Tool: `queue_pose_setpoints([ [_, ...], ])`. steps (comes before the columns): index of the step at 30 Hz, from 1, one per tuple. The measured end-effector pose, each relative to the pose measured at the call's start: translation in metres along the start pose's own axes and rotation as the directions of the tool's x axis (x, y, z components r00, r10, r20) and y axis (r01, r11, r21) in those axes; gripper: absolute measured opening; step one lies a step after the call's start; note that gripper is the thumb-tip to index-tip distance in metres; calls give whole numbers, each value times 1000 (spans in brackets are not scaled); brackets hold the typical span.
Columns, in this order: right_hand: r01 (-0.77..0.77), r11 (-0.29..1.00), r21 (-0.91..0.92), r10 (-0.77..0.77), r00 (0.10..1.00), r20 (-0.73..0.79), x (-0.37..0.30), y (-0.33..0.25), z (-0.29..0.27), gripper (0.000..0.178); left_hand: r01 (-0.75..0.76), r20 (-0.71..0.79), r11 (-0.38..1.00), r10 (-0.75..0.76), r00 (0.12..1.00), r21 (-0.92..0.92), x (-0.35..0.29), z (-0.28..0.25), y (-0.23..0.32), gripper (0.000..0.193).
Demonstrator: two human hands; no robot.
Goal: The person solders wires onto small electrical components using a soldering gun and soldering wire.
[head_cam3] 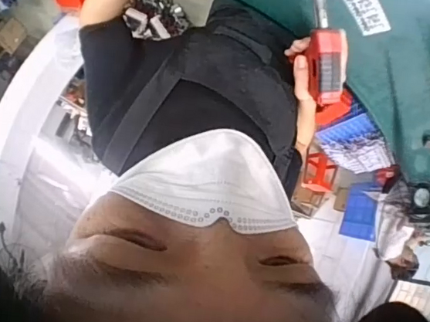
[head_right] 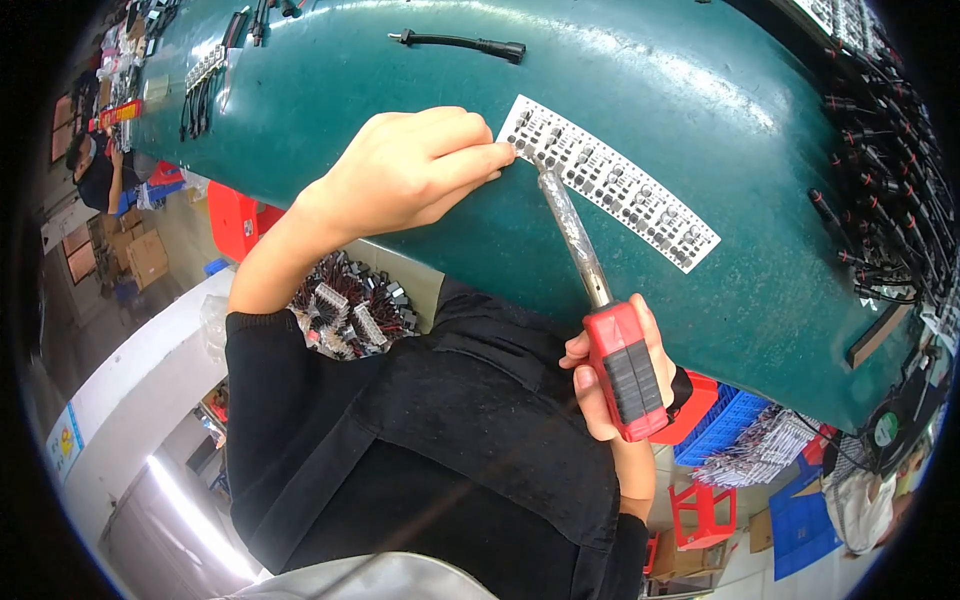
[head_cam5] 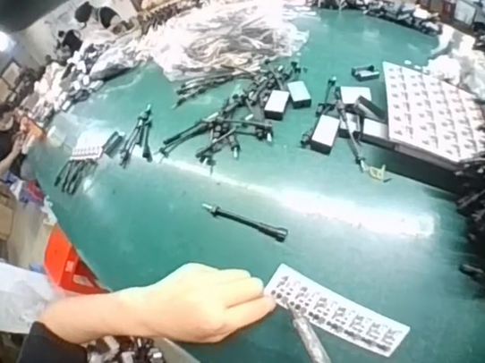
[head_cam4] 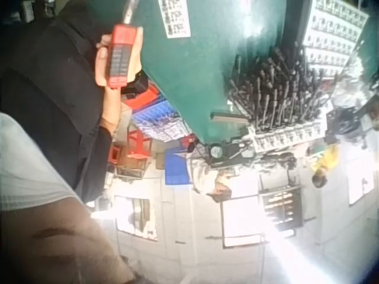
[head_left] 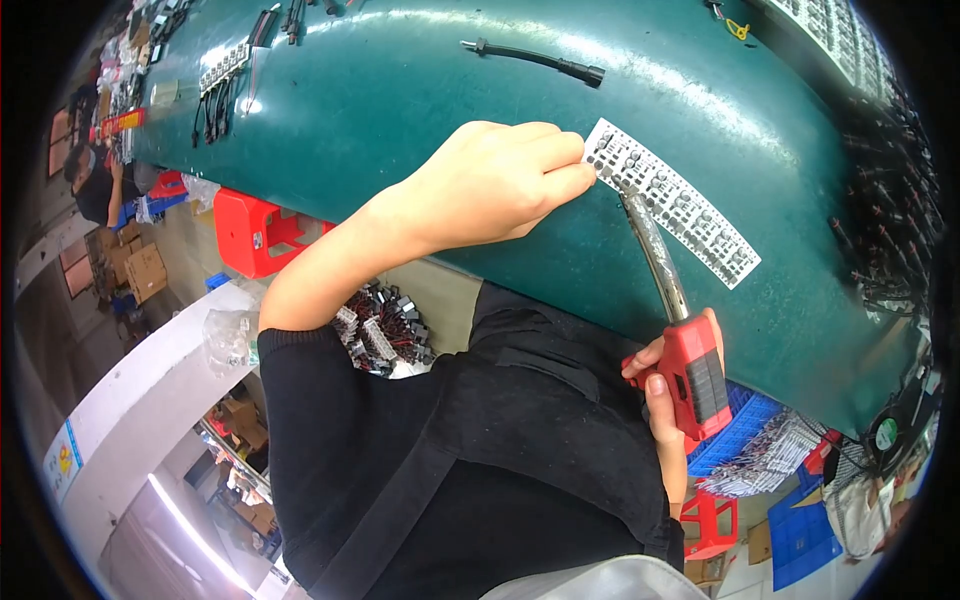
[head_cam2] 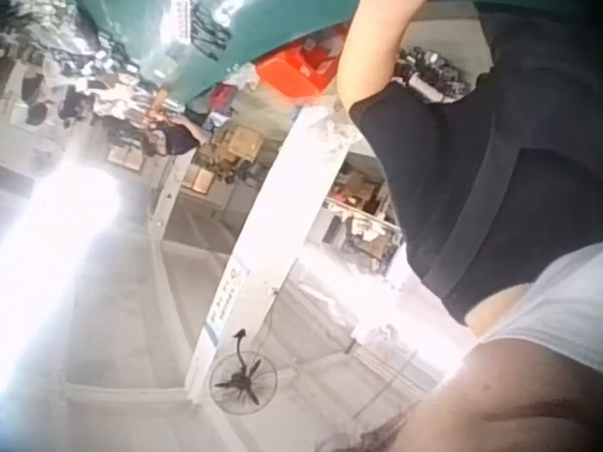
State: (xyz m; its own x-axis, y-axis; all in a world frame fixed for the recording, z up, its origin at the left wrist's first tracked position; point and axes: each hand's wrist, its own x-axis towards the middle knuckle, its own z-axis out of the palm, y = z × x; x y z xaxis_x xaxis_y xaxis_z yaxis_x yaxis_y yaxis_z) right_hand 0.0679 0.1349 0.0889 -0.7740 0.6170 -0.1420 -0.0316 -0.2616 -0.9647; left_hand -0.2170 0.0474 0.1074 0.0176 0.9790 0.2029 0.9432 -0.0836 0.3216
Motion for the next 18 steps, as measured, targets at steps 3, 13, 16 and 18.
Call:
queue_pose_setpoints([
  [3,50,992,-115,-43,997,64,2,0,-1,64,11,22,1000,-11,1000,7,1,-2,1,17],
  [13,-25,970,-242,33,999,30,5,-6,2,61,48,53,998,-46,998,-31,4,-5,2,15],
  [16,109,947,-302,-85,992,92,11,-3,0,59,61,59,997,-58,997,-51,6,-6,2,15],
  [18,244,912,-329,-201,967,157,11,0,-5,58,71,60,996,-67,996,-62,7,-8,2,14],
])
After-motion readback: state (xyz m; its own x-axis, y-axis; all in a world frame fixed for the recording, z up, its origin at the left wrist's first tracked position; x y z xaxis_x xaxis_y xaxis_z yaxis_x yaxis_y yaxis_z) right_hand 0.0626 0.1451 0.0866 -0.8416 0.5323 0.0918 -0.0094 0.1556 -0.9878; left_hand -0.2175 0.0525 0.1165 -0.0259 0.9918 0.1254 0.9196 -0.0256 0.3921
